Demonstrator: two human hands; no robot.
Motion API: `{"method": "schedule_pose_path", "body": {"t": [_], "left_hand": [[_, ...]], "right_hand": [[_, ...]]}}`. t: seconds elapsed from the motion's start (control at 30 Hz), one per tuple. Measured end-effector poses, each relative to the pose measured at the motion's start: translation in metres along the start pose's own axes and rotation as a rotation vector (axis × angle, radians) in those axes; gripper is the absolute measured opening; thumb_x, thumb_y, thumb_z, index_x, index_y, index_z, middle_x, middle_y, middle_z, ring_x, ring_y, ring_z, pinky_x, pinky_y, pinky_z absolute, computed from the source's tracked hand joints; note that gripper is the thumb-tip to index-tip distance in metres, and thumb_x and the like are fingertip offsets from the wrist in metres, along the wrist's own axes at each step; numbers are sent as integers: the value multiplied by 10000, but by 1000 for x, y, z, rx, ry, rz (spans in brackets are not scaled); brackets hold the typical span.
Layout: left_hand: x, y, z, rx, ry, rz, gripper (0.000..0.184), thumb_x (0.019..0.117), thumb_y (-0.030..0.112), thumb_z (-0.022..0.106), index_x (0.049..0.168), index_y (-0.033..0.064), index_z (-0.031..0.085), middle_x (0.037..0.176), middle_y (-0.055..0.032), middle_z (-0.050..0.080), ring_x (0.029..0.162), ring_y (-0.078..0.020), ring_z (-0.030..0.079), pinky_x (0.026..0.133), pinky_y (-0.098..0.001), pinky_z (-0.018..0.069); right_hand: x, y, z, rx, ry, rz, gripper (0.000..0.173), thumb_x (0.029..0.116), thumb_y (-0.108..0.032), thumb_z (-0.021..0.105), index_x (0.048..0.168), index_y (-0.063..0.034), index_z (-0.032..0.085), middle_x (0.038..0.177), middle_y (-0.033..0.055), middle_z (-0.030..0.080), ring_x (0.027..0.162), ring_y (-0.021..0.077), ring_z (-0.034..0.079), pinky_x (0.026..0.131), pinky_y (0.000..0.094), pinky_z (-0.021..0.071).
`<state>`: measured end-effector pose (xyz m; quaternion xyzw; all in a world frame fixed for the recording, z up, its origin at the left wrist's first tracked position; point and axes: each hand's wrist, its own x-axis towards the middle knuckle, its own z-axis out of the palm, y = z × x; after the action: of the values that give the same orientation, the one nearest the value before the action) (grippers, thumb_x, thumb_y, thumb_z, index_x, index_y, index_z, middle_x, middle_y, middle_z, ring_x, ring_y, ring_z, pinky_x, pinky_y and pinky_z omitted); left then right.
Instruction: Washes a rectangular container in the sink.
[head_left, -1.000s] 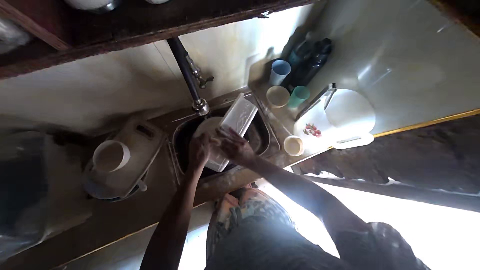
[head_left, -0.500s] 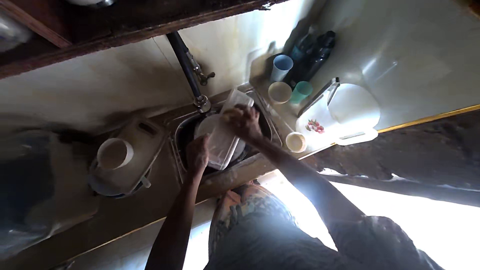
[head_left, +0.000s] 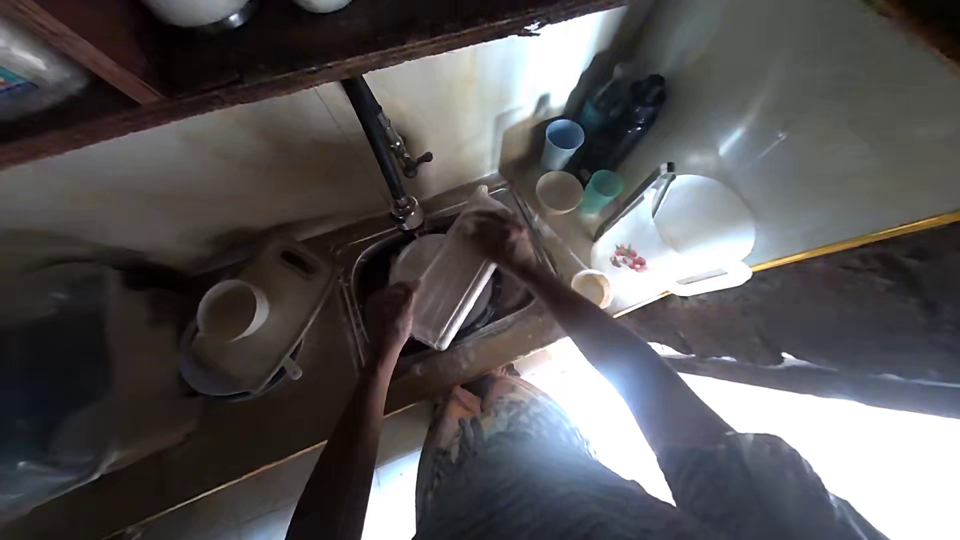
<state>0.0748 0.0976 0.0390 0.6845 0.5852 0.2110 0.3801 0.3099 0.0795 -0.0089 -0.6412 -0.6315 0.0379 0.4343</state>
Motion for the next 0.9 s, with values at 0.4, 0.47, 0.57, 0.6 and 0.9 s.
{"method": "schedule_pose_path", "body": {"t": [0.4, 0.47, 0.57, 0.6, 0.9], "left_hand": [[8, -31, -30, -242, -111, 186, 141, 900, 147, 704, 897, 11, 667, 786, 27, 620, 758, -24, 585, 781, -259, 526], [13, -12, -35, -71, -231, 150, 217, 930, 141, 725, 1003, -50, 654, 875, -106, 622, 827, -157, 575, 803, -390, 499], [10, 21, -21, -195, -205, 129, 381, 914, 154, 752, 1241, -7, 642, 1130, -114, 691, 1034, -139, 644, 942, -368, 532], [9, 27, -14, -284, -120, 155, 354, 904, 159, 745, 1214, 17, 651, 1088, -53, 696, 984, -60, 646, 899, -288, 545], [3, 25, 1, -337, 221, 126, 191, 952, 134, 675, 973, -55, 675, 832, -13, 645, 789, 13, 586, 791, -211, 509]], "right_hand": [[71, 21, -53, 952, -78, 514, 332, 1023, -112, 536, 1322, 34, 530, 1082, 47, 669, 924, 47, 647, 826, 237, 566], [75, -4, -52, 822, -99, 244, 181, 982, -95, 579, 1102, 35, 619, 968, 33, 691, 841, 41, 644, 766, 239, 561], [66, -65, -39, 604, -236, -137, 143, 925, -42, 669, 1016, 66, 695, 1038, 135, 697, 958, 157, 666, 869, 303, 563], [62, -77, -32, 545, -257, -229, 191, 879, -41, 717, 1032, 73, 734, 1110, 192, 719, 1064, 249, 672, 966, 373, 538], [40, -37, -24, 422, -165, 158, 238, 953, -134, 701, 1088, 58, 738, 1282, 203, 668, 1167, 235, 663, 1020, 368, 539]]}}
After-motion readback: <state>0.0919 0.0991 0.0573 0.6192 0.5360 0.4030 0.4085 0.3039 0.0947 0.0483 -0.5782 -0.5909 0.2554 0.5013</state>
